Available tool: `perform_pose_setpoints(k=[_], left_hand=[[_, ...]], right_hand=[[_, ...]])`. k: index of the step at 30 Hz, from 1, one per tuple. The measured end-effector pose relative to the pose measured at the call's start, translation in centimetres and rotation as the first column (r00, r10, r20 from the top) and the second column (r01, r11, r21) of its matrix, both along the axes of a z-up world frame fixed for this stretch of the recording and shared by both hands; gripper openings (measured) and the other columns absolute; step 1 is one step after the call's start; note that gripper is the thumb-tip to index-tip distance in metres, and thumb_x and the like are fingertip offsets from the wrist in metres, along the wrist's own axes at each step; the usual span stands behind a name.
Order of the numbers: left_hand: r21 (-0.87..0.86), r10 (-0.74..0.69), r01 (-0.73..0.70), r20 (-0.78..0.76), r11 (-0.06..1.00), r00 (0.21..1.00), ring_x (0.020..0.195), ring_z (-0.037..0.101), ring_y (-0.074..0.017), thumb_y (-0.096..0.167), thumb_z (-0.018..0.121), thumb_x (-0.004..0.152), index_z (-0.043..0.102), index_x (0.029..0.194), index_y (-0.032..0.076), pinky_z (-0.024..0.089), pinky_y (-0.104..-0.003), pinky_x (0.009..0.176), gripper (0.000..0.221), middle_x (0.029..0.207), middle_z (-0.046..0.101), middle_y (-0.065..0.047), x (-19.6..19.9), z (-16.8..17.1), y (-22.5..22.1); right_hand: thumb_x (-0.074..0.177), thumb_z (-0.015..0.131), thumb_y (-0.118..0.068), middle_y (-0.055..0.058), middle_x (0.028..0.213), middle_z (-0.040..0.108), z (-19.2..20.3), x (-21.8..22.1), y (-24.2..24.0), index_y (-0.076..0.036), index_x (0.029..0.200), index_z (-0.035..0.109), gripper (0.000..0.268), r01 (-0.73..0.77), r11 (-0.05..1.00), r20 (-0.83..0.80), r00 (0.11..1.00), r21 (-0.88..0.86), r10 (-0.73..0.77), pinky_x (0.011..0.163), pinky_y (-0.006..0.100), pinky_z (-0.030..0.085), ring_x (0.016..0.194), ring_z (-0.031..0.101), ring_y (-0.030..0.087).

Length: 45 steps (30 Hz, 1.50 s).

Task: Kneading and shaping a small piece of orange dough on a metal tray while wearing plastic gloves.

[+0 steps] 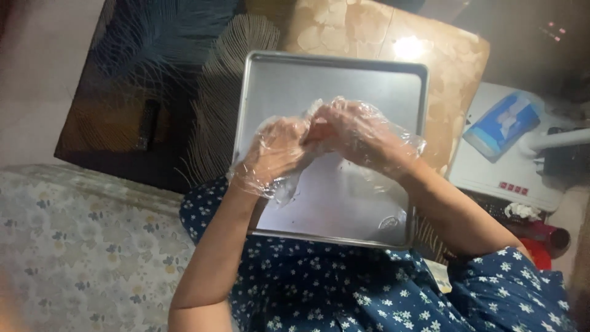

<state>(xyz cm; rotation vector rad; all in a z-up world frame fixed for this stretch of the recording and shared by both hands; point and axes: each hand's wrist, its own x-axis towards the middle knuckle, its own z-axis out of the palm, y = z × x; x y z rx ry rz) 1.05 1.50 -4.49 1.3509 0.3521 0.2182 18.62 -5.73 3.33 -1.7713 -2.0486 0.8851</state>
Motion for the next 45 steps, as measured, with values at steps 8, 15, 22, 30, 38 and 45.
perform_pose_setpoints(k=[8, 15, 22, 30, 38, 45], left_hand=[[0.97, 0.541, 0.239, -0.18, -0.04, 0.822, 0.059, 0.064, -0.0117, 0.014, 0.062, 0.093, 0.067, 0.089, 0.018, 0.048, -0.027, 0.049, 0.007, 0.064, 0.061, 0.006, -0.6, -12.8, -0.7], [0.993, 0.653, 0.112, -0.072, -0.02, 0.754, 0.048, 0.068, -0.022, 0.01, 0.061, 0.086, 0.069, 0.078, 0.018, 0.053, -0.038, 0.038, 0.014, 0.05, 0.057, 0.005, 2.1, 1.4, -1.4], [0.857, 0.499, 0.214, -0.457, 0.469, 0.737, 0.072, 0.075, -0.036, 0.018, 0.052, 0.095, 0.056, 0.103, 0.021, 0.06, -0.05, 0.063, 0.009, 0.071, 0.07, -0.012, -0.1, 6.4, -1.3], [0.829, 0.381, -0.01, -0.247, 0.559, 0.891, 0.079, 0.067, -0.0563, 0.018, 0.076, 0.085, 0.057, 0.114, 0.009, 0.057, -0.065, 0.067, 0.036, 0.091, 0.056, -0.026, -2.9, 7.8, -1.8], [0.43, 0.462, 0.412, 0.015, -0.803, 0.887, 0.134, 0.043, -0.0251, 0.026, 0.08, 0.095, 0.077, 0.113, 0.018, 0.018, -0.049, 0.122, 0.02, 0.134, 0.06, -0.008, -4.3, 5.5, -2.3], [0.893, 0.589, 0.45, -0.357, -0.013, 0.725, 0.138, 0.041, -0.0296, 0.044, 0.071, 0.087, 0.055, 0.132, 0.018, 0.027, -0.049, 0.118, 0.055, 0.144, 0.047, -0.012, -3.5, 7.6, -1.8]], right_hand=[[0.097, 0.059, -0.01, 0.01, 0.084, 0.07, 1.1, 0.6, 0.3, -0.009, 0.107, 0.064, 0.011, -0.003, 0.994, 0.136, 0.991, 0.108, -0.012, 0.055, 0.041, 0.058, 0.077, 0.074, 0.03], [0.094, 0.062, -0.014, 0.007, 0.078, 0.07, -2.8, 1.3, 0.2, -0.014, 0.108, 0.061, 0.014, -0.024, 0.982, 0.23, 0.973, 0.188, -0.02, 0.063, 0.044, 0.059, 0.073, 0.075, 0.029], [0.089, 0.071, -0.035, 0.003, 0.082, 0.073, -0.1, 0.6, 0.9, -0.019, 0.1, 0.069, 0.019, 0.124, 0.991, 0.134, 0.984, -0.06, -0.115, 0.079, 0.043, 0.057, 0.088, 0.073, 0.028], [0.079, 0.079, -0.051, 0.015, 0.104, 0.069, 2.7, 3.2, -0.1, -0.021, 0.117, 0.068, 0.05, 0.172, 0.95, -0.025, 0.982, -0.26, -0.185, 0.098, 0.052, 0.05, 0.112, 0.064, 0.037], [0.102, 0.061, -0.015, 0.011, 0.154, 0.051, -0.7, 5.1, -0.2, -0.02, 0.157, 0.031, 0.063, -0.399, 0.907, -0.787, 0.514, 0.134, 0.343, 0.123, 0.052, 0.047, 0.146, 0.051, 0.028], [0.089, 0.063, 0.002, 0.009, 0.094, 0.078, -1.8, 1.8, -0.3, -0.008, 0.132, 0.066, 0.044, -0.177, 0.984, -0.299, 0.938, 0.031, 0.178, 0.079, 0.039, 0.059, 0.087, 0.076, 0.023]])
